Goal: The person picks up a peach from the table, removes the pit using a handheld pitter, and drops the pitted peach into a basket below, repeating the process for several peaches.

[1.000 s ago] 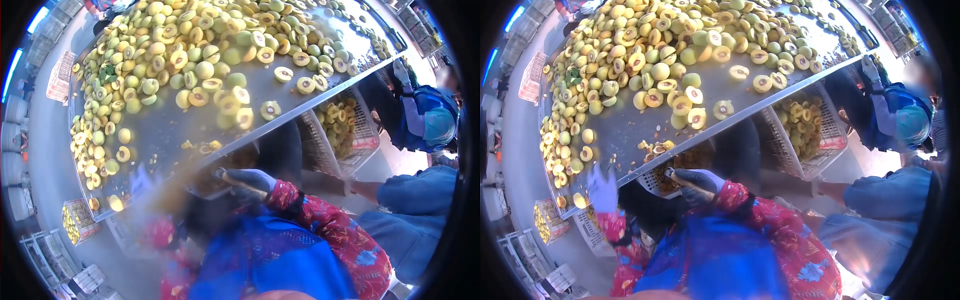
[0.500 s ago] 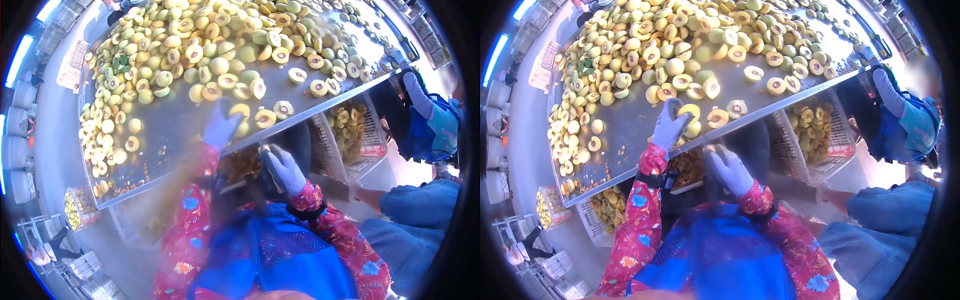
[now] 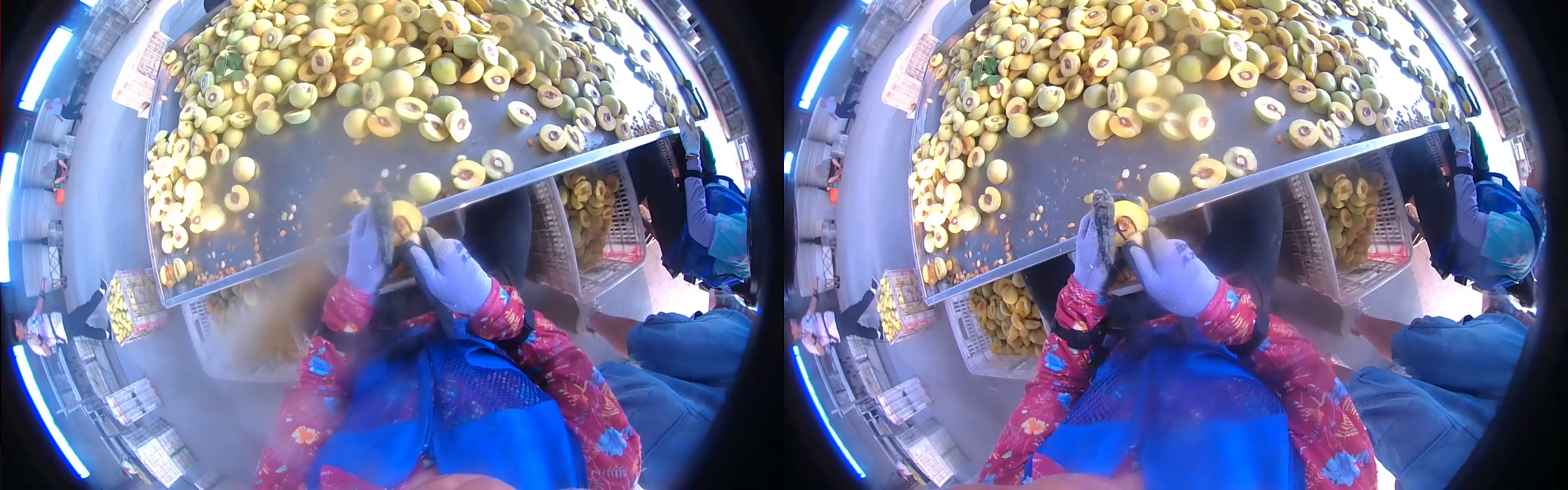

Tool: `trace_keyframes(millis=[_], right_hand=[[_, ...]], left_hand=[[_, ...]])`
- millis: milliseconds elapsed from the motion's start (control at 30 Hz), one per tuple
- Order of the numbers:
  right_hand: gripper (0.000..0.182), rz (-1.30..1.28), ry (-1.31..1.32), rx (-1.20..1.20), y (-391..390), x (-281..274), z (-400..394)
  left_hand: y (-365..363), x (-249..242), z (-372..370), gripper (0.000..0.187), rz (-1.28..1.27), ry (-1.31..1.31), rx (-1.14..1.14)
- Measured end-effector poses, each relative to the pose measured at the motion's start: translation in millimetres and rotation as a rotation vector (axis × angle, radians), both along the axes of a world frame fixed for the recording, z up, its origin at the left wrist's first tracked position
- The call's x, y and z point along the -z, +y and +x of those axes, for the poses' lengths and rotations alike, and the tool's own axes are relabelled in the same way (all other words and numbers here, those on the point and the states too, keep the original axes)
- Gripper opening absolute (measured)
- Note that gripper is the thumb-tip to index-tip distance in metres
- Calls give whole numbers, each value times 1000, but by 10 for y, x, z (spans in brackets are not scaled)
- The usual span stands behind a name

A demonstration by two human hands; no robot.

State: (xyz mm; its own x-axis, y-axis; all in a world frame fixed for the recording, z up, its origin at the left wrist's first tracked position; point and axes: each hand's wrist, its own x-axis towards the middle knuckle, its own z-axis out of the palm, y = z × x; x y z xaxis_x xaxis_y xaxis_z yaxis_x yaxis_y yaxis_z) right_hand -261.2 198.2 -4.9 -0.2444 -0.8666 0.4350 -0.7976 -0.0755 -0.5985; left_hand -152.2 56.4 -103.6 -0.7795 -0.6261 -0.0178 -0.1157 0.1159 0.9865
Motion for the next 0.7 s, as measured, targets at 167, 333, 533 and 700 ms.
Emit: trace_keyframes(millis=[167, 333, 533, 700], right_hand=[[33, 524, -1533, -45, -72, -295, 32], [32, 454, -2538, -384, -4, 73, -52], [37, 289, -2743, -995, 13, 271, 133], [33, 397, -1746, -309, 186, 483, -177]], left_hand=[[187, -511, -106, 37, 204, 68, -231], [157, -327, -56, 38, -7, 139, -170], [42, -266, 321, 53, -314, -142, -384], [-224, -1214, 1133, 44, -527, -1027, -641]])
